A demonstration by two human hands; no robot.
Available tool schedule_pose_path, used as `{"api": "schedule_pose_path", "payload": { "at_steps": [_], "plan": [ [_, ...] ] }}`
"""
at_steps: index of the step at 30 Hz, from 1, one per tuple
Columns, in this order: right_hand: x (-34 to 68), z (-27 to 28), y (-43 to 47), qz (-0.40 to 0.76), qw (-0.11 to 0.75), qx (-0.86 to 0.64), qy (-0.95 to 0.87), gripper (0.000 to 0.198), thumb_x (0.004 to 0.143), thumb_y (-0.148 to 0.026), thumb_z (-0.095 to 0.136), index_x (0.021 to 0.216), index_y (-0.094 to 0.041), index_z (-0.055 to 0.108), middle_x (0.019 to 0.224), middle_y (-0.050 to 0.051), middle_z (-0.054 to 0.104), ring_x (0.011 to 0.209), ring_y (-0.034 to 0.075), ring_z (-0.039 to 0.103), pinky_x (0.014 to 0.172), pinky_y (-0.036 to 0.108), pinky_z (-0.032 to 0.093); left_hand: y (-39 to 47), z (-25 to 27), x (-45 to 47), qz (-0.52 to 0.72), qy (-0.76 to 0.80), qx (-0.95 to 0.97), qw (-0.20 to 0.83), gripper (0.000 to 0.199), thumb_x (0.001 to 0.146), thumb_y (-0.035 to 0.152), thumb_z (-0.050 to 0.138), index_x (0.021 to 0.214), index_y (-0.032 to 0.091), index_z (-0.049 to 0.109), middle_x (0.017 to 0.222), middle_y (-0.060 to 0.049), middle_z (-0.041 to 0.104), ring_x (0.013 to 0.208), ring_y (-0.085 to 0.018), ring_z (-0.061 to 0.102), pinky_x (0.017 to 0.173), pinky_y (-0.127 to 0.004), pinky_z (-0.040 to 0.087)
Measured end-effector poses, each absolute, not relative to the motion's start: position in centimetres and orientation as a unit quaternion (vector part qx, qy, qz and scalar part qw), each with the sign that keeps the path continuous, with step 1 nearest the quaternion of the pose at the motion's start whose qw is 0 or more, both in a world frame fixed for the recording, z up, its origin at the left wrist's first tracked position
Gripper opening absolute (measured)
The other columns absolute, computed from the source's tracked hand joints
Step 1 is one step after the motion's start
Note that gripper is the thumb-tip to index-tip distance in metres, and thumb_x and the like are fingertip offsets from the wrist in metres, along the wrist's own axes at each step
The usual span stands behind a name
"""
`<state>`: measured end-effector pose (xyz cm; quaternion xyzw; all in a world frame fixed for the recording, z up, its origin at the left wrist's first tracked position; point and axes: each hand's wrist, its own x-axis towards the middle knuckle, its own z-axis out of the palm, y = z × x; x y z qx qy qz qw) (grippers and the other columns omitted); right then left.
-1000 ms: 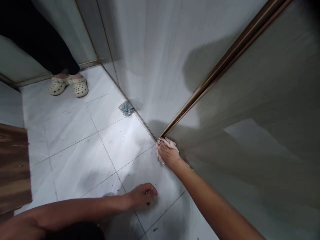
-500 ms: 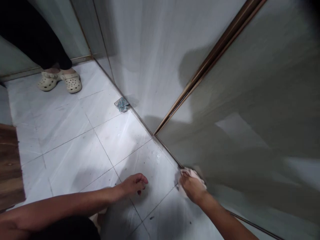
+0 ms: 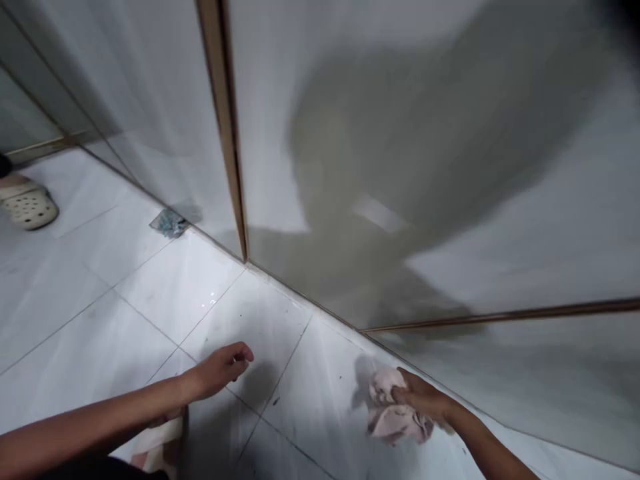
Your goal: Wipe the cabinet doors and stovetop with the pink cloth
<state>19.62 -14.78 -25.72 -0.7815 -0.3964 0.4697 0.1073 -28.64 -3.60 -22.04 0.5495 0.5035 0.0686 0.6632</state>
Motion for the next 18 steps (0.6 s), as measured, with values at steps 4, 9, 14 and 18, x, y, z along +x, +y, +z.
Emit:
{"api": "schedule_pose_path", "payload": {
  "at_steps": [4,9,14,18],
  "plan": [
    [18.8,-23.1,-17.4,0.572,0.206,-0.721,-0.333,0.052,0.067,-0.053,0.062,0.103,-0.018,0.068,0.103,0.011,0.070,0.102,0.028,0.067,0.095,0.038,0.052,-2.6,-19.9,-24.9,0.003,0.478,0.581,0.659,0.031,0.071,0.045,0.060,0.088,0.020,0.057,0.074,0.004,0.053,0.065,-0.013,0.055,0.064,-0.027,0.041],
    [15.3,-21.6,-16.3,0.525,0.389,-0.711,-0.259,0.058,0.064,-0.063,0.065,0.099,-0.016,0.067,0.099,0.010,0.070,0.096,0.026,0.065,0.090,0.036,0.052,-4.6,-17.6,-16.8,-0.069,0.415,0.532,0.735,0.047,0.070,0.054,0.067,0.102,0.021,0.055,0.097,-0.003,0.059,0.082,-0.018,0.061,0.063,-0.026,0.043],
    [11.4,-20.1,-14.5,0.568,0.431,-0.656,-0.246,0.059,0.069,-0.064,0.070,0.102,-0.015,0.066,0.091,0.006,0.070,0.085,0.022,0.064,0.084,0.034,0.052,-7.8,-17.5,-10.7,-0.047,0.411,0.428,0.804,0.095,0.070,0.076,0.064,0.147,0.035,0.027,0.152,-0.014,0.040,0.128,-0.029,0.048,0.087,-0.037,0.048],
    [8.6,-19.9,-14.9,0.641,0.438,-0.578,-0.252,0.061,0.072,-0.062,0.074,0.110,-0.015,0.063,0.099,0.008,0.069,0.093,0.023,0.065,0.084,0.033,0.051,-8.5,-18.6,-7.9,0.041,0.337,0.336,0.879,0.085,0.074,0.073,0.067,0.141,0.027,0.040,0.133,-0.013,0.061,0.116,-0.028,0.062,0.092,-0.040,0.048]
  ]
}}
